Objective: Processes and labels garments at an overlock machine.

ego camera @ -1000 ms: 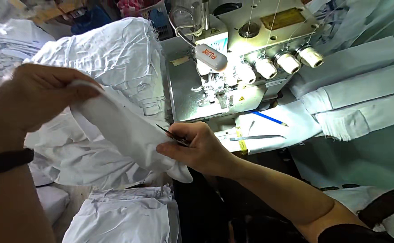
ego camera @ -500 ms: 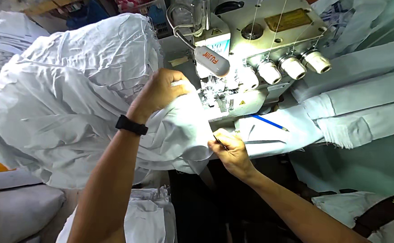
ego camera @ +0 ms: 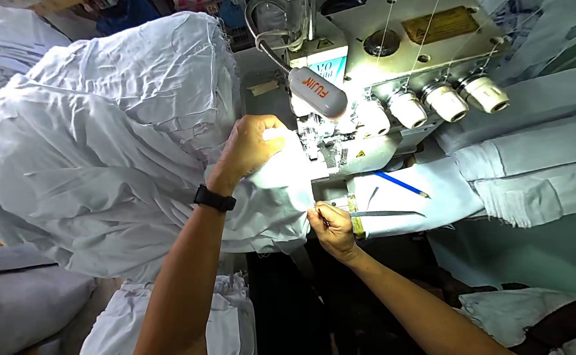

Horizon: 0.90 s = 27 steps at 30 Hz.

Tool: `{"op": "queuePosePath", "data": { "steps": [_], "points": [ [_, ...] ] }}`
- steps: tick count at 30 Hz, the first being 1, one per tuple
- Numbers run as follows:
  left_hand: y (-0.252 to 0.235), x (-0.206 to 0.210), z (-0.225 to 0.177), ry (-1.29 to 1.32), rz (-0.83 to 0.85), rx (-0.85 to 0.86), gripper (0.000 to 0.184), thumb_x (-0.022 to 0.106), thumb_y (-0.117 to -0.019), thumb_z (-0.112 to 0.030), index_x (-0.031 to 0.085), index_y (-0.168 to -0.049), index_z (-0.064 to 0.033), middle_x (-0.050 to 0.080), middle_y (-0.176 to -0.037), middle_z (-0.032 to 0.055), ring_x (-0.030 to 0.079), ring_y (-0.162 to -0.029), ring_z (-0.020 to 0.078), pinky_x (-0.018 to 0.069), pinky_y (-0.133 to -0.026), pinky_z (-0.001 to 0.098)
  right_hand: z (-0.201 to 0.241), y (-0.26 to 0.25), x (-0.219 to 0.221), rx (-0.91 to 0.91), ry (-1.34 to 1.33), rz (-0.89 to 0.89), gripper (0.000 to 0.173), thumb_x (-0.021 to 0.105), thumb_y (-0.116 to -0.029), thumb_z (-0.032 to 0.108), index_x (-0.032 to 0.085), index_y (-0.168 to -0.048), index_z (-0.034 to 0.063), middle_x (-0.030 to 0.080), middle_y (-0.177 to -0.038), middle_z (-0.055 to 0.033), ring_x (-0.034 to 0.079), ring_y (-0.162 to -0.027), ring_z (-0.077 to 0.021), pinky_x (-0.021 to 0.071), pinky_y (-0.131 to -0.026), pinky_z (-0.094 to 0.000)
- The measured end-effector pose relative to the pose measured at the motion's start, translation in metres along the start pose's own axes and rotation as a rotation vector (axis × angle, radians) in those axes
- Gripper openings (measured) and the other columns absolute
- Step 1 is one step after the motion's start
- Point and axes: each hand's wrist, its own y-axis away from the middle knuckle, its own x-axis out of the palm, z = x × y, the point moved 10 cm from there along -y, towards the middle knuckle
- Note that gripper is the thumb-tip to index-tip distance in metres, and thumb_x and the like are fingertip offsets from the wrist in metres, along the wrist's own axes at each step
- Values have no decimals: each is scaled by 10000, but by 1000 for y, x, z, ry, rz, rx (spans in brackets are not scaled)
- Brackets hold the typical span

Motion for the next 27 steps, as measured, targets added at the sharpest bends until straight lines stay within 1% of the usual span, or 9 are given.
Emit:
{"op": "queuePosePath", "data": {
  "steps": [3, 8, 12, 15, 17, 19, 21, 25, 27],
  "points": [
    [0, 0, 0, 1, -8, 6, 35, 692, -898, -86, 721, -918, -83, 662, -778, -38, 584, -697, -18, 486, -680, 212, 0, 0, 0, 7, -5, -2, 295, 607, -983, 100, 622, -714, -20, 573, -653, -55, 536, -621, -39, 457, -607, -173],
    [1, 0, -1, 0, -17, 42, 58, 686, -900, -94, 723, -929, -60, 677, -796, -5, 600, -715, 11, 499, -698, 244, 1, 0, -1, 1, -1, -7, 296, 616, -982, 106, 630, -717, -24, 579, -652, -59, 541, -621, -42, 461, -609, -174],
    [2, 0, -2, -7, -30, 55, 56, 683, -907, -108, 718, -918, -65, 666, -780, -16, 587, -704, -6, 483, -690, 221, 1, -1, 1, -13, 2, -9, 299, 612, -983, 103, 617, -712, -23, 570, -653, -63, 540, -628, -48, 455, -610, -175],
    [2, 1, -2, -4, -46, 61, 45, 685, -898, -99, 714, -909, -66, 657, -783, -15, 583, -717, 0, 476, -695, 222, 1, -1, 0, -10, 2, -16, 293, 613, -983, 100, 626, -720, -29, 574, -654, -63, 537, -622, -41, 456, -607, -169],
    [2, 0, -2, -5, -56, 64, 51, 686, -896, -99, 721, -915, -67, 670, -809, -7, 600, -752, 15, 489, -727, 239, 1, -1, 0, -13, 10, -19, 297, 611, -982, 101, 617, -712, -24, 566, -651, -60, 531, -617, -41, 450, -602, -169],
    [3, 1, 0, 2, -59, 77, 65, 681, -897, -113, 722, -917, -68, 671, -825, 6, 605, -794, 48, 482, -773, 281, 0, -1, 0, -9, 11, -17, 298, 615, -979, 104, 620, -710, -22, 572, -652, -60, 533, -618, -42, 451, -599, -172],
    [2, 1, 0, 0, -65, 92, 65, 681, -900, -124, 719, -903, -71, 663, -813, 2, 597, -795, 53, 473, -774, 284, 0, -1, -1, -10, 10, -13, 296, 613, -981, 103, 618, -714, -24, 570, -656, -59, 533, -621, -43, 451, -600, -172],
    [3, 1, -2, -11, -39, 103, 93, 665, -945, -116, 718, -953, -41, 687, -880, 46, 619, -872, 95, 475, -846, 322, 0, -1, -2, -14, 18, -16, 300, 613, -979, 101, 618, -705, -19, 567, -647, -55, 528, -616, -38, 447, -595, -170],
    [3, 1, -2, -12, -42, 102, 89, 662, -943, -113, 717, -947, -42, 680, -864, 39, 612, -855, 91, 470, -837, 320, 0, -1, -1, -13, 13, -13, 304, 611, -980, 101, 612, -700, -17, 557, -645, -53, 524, -617, -39, 443, -594, -172]
  ]
}}
